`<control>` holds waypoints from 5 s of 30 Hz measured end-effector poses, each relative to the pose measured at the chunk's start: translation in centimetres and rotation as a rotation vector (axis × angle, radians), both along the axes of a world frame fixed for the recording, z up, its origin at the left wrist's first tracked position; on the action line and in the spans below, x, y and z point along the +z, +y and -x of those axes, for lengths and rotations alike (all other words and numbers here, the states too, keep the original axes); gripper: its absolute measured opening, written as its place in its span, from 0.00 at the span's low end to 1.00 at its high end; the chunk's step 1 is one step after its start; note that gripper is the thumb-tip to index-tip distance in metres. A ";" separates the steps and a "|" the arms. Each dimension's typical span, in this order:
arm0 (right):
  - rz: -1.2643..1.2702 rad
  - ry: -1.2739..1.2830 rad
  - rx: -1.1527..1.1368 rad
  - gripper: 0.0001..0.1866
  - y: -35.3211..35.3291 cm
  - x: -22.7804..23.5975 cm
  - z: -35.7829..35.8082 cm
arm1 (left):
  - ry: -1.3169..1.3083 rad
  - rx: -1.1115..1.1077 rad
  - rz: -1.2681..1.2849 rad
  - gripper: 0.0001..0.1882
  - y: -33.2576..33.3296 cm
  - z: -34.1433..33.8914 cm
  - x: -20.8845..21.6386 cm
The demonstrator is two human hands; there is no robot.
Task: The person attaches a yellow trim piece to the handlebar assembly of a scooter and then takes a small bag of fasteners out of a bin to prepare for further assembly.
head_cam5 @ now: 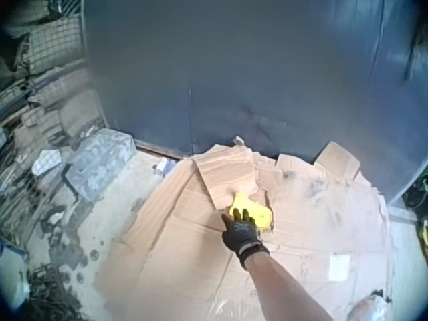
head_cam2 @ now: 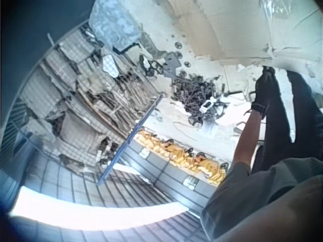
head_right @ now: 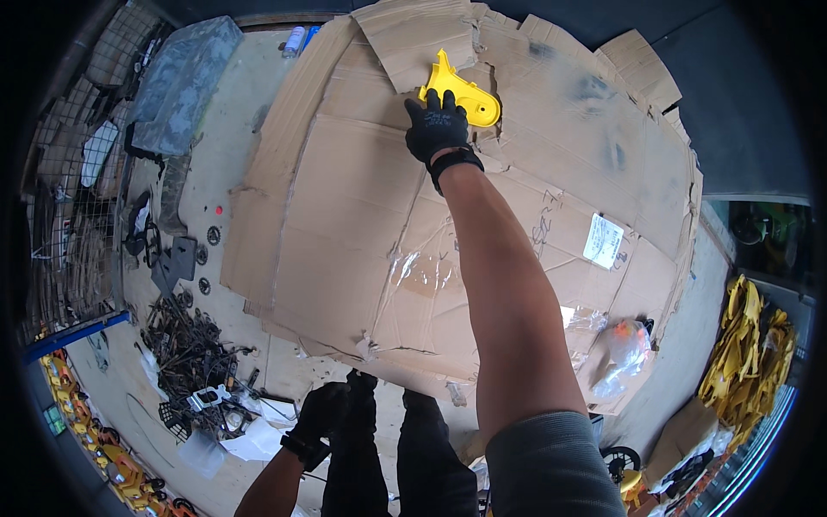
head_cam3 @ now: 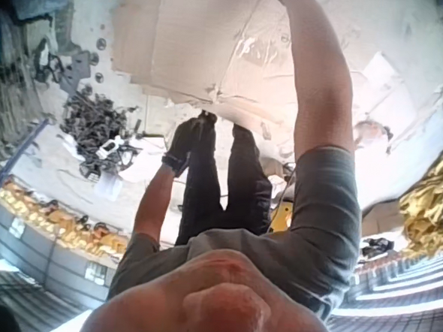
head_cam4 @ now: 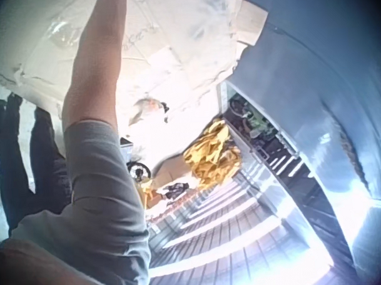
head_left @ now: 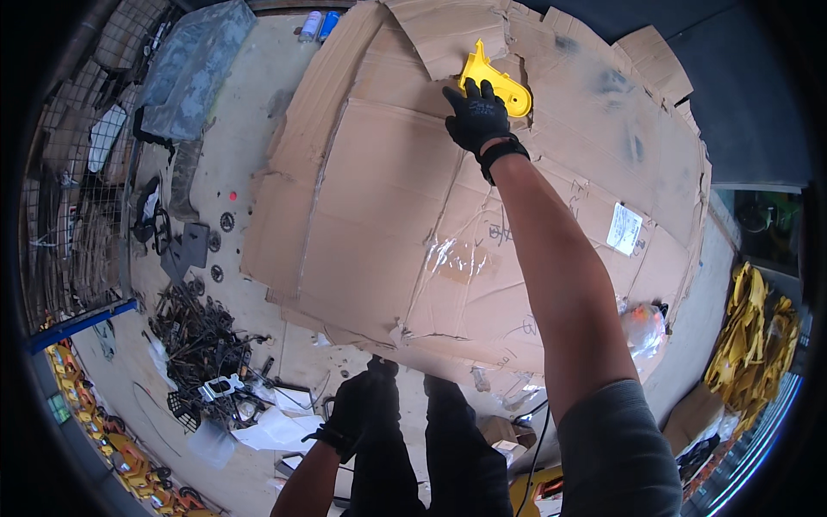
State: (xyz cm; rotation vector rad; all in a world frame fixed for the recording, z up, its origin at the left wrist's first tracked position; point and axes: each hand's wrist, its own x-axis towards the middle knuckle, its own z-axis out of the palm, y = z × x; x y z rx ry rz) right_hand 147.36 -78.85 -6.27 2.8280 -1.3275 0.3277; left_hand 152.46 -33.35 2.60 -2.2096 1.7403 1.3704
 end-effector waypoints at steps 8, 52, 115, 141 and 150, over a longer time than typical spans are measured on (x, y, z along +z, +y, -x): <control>-0.315 -0.817 0.163 0.11 17.8 8.3 -5.5 | 0.205 0.355 -0.020 0.09 17.0 -8.0 -5.7; -0.677 -1.012 -1.750 0.23 76.9 10.6 54.8 | 0.639 0.289 -0.236 0.12 -19.7 53.8 -6.0; 0.240 -1.579 -2.678 0.23 90.0 21.7 37.3 | 0.242 -1.742 -0.628 0.23 18.2 60.1 -1.2; 0.520 -2.202 -1.745 0.23 90.2 35.1 58.9 | 0.846 -1.136 -0.960 0.23 18.6 68.9 30.9; 0.236 -2.407 -1.700 0.18 86.0 35.0 63.1 | 0.805 -1.448 -0.795 0.24 17.7 74.1 27.8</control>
